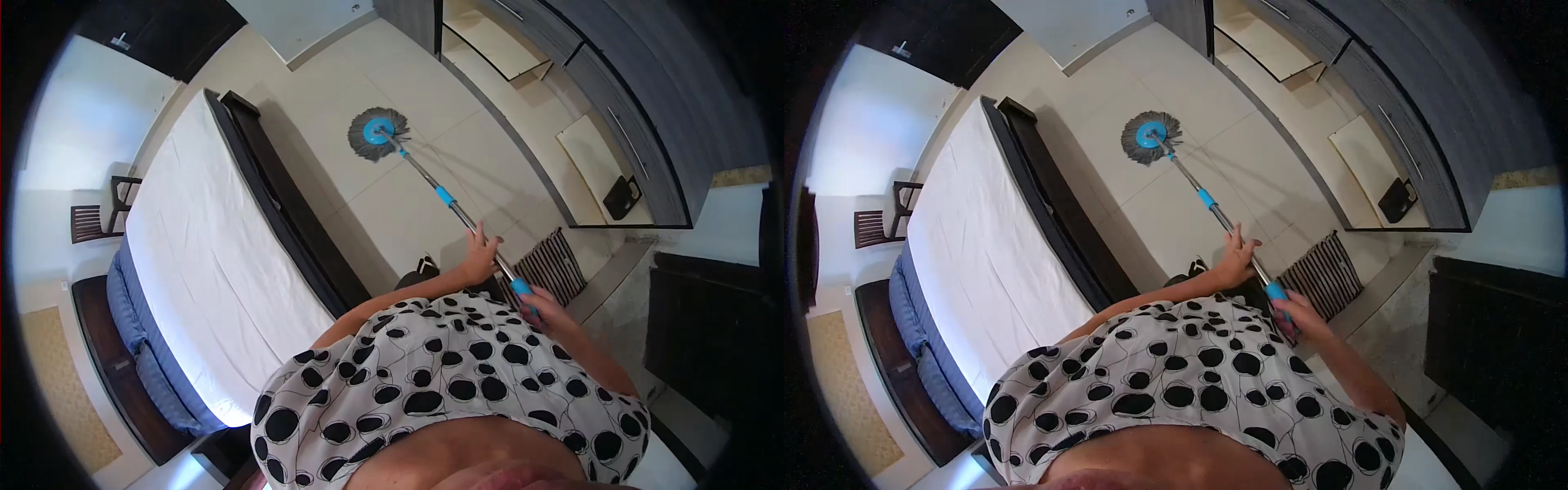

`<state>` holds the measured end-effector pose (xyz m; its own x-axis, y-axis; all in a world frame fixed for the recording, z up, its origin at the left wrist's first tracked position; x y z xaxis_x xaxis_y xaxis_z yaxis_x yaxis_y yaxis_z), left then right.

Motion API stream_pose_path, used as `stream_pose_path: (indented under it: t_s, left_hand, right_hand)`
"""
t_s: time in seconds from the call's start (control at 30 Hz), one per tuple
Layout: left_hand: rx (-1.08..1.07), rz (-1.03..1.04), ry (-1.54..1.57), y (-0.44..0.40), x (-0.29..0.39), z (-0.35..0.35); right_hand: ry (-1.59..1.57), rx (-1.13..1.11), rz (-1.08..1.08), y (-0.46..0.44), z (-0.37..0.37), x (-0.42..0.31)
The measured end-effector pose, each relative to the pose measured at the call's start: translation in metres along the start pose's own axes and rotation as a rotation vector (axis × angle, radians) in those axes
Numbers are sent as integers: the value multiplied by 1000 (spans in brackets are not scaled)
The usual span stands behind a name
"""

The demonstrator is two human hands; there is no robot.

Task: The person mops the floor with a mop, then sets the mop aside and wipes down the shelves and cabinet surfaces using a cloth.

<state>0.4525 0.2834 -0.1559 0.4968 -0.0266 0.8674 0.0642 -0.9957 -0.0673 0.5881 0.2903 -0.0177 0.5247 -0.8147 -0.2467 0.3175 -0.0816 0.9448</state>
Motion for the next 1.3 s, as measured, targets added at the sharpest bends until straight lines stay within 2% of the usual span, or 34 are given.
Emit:
stream_pose_path:
  t_s: [0.03,0.17,0.23,0.27,0.3,0.33,0.4,0.47,0.53,0.6,0.67,0.73,0.8,0.87,0.9,1.0,1.07,1.13,1.17,1.23,1.3]
  left_hand:
    - [-93,37,15,7,8,-3]
    - [-65,71,-6,-15,-21,-17]
    - [11,157,-140,-28,-77,-18]
    - [47,200,-207,-33,-106,-24]
    - [28,105,-211,-41,-132,-40]
    - [12,16,-219,-52,-157,-60]
    - [12,-187,-440,-74,-200,-85]
    - [76,-190,-314,-106,-222,-113]
    - [122,-132,-221,-137,-209,-117]
    - [132,-50,-171,-165,-172,-96]
    - [119,7,-127,-174,-127,-65]
    - [153,90,-73,-163,-73,-41]
    - [-53,50,35,-151,-24,-33]
    - [-157,137,122,-148,-4,-27]
    - [-209,183,164,-149,-1,-25]
    - [-133,216,1,-166,-26,-23]
    - [-116,204,-141,-183,-73,-23]
    - [-104,75,-221,-199,-114,-43]
    - [-91,-42,-234,-211,-135,-58]
    - [29,41,-461,-234,-149,-93]
    - [-70,97,-413,-254,-148,-116]
  right_hand:
    - [8,34,3,11,10,4]
    - [80,84,-33,-29,2,-7]
    - [78,9,-153,-100,-4,0]
    - [59,-58,-129,-119,11,-13]
    - [40,-125,-110,-138,28,-32]
    - [-183,-183,-19,-161,47,-43]
    - [-117,-211,-37,-196,72,-86]
    - [-90,-196,-48,-221,75,-129]
    - [-106,-166,-77,-210,69,-172]
    - [-116,-207,-118,-171,20,-191]
    - [-168,-180,-99,-123,-13,-174]
    - [-132,-37,-67,-83,-41,-142]
    - [-83,237,-21,-21,-30,-140]
    - [13,266,-44,-22,-55,-104]
    - [61,280,-59,-24,-57,-103]
    - [-1,233,-172,-48,-49,-125]
    - [22,141,-141,-80,-43,-144]
    - [-99,-3,-29,-132,-34,-158]
    - [-99,-5,-89,-154,-23,-179]
    - [-101,-2,-132,-175,-8,-214]
    - [-109,-5,-111,-177,8,-248]
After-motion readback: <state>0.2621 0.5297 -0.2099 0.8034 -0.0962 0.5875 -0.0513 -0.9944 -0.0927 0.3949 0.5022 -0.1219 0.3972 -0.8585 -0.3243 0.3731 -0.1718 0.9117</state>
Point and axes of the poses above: each hand's wrist, its own y-axis away from the middle knuckle, its own z-axis out of the palm, x = y × z, the point moved 5 cm from there along -y, towards the middle knuckle, and after that the axes turned 8 degrees about z, right-handed, at the moved point
